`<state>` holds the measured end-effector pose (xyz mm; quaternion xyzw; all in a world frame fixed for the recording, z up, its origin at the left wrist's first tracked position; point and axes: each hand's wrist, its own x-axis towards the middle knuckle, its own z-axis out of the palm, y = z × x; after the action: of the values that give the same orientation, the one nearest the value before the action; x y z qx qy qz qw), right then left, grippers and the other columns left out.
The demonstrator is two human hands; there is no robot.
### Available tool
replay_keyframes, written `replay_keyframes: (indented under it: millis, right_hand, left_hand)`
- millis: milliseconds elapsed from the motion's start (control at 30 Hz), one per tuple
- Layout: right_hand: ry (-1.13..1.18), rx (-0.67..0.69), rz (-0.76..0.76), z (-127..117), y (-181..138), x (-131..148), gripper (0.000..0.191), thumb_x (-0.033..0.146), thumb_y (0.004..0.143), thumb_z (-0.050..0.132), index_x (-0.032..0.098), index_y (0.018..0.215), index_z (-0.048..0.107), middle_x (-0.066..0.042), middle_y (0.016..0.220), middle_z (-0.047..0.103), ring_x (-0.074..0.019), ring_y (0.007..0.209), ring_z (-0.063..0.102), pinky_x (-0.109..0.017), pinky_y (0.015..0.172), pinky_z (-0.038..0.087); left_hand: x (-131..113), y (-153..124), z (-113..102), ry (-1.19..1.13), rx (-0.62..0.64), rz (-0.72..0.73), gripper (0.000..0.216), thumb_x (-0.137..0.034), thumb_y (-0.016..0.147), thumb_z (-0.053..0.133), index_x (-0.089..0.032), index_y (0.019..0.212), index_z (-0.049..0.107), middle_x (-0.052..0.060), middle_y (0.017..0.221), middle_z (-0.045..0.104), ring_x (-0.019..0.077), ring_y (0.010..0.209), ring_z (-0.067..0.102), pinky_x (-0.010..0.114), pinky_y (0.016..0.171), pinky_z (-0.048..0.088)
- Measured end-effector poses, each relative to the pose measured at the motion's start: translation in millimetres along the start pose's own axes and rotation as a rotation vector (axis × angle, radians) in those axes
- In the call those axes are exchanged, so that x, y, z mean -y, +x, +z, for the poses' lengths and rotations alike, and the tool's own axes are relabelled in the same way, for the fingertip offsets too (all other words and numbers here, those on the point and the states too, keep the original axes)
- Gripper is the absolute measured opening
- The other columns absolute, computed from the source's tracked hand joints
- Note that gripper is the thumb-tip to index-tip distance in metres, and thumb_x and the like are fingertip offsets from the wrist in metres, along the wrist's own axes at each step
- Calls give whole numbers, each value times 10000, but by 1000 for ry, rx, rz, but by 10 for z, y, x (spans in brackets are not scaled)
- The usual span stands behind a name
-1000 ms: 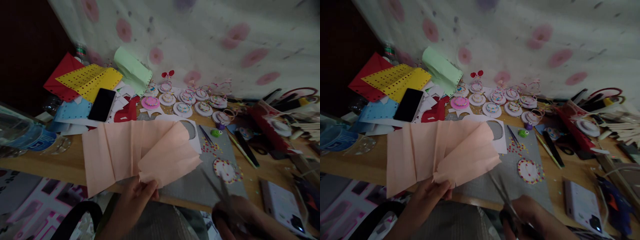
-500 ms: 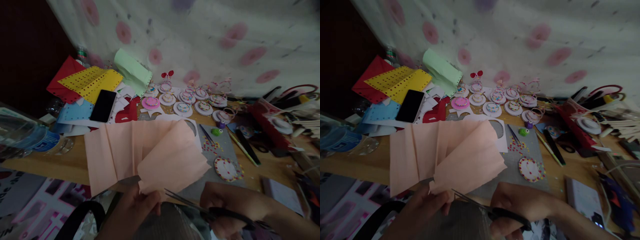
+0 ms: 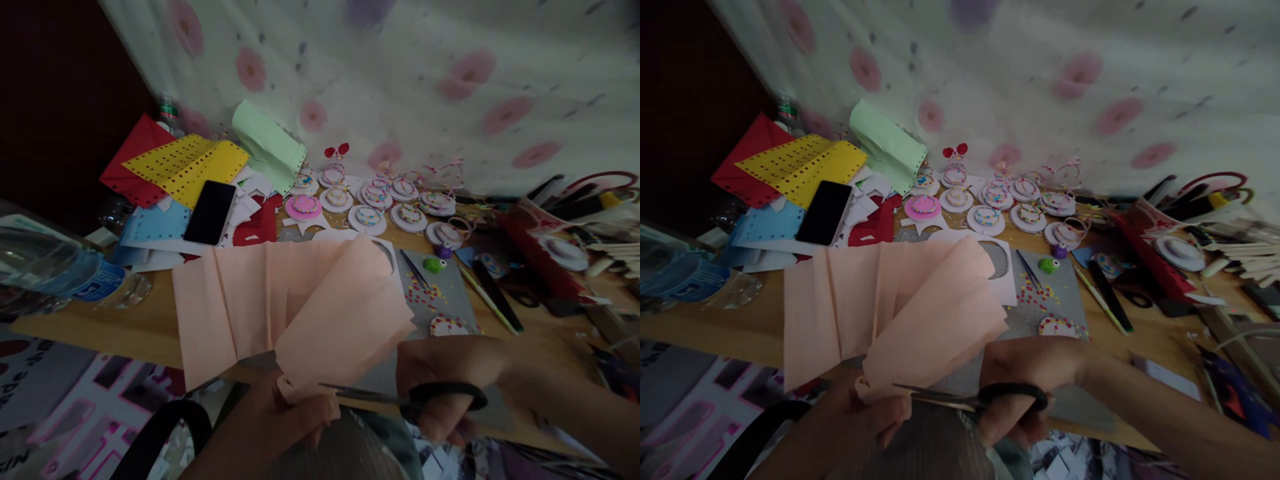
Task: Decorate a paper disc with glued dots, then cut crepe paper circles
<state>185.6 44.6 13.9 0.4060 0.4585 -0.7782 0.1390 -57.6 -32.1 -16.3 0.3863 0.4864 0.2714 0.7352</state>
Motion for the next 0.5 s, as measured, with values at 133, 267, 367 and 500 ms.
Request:
replay_keyframes:
  millis: [133,267,367,500]
  right_hand:
    - [5,92,37,-51,16,44,336,339,641,685,104,417,599,99,307,466,27,254,298,-75,292,114]
    - [-25,55,57,-4,-4,132,335,353,651,672,133,416,579,97,309,461,18,258,311,-81,283,125]
    - [-34,2,11,74,-27,153,324,373,670,654,159,439,576,98,332,454,7,287,315,-97,299,138]
    - [-31,-86,-98,257,-3,4,336,416,715,659,162,505,588,73,423,448,-27,370,334,-138,352,202]
  left_hand:
    - [15,-6,26,-9,-49,-2,256,-291,744,636,-200,525,541,-42,507,486,109,513,441,216,509,334]
    - [1,0,66,-31,-93,5,220,-279,733,639,-208,539,562,-49,502,485,115,509,447,222,524,361]
    - [-41,22,97,-17,-138,7,244,-294,714,652,-207,512,547,-40,492,491,119,507,447,227,512,346]
    - [-41,67,163,-77,-259,50,375,-378,707,681,-210,442,475,-30,447,469,121,487,457,236,503,358]
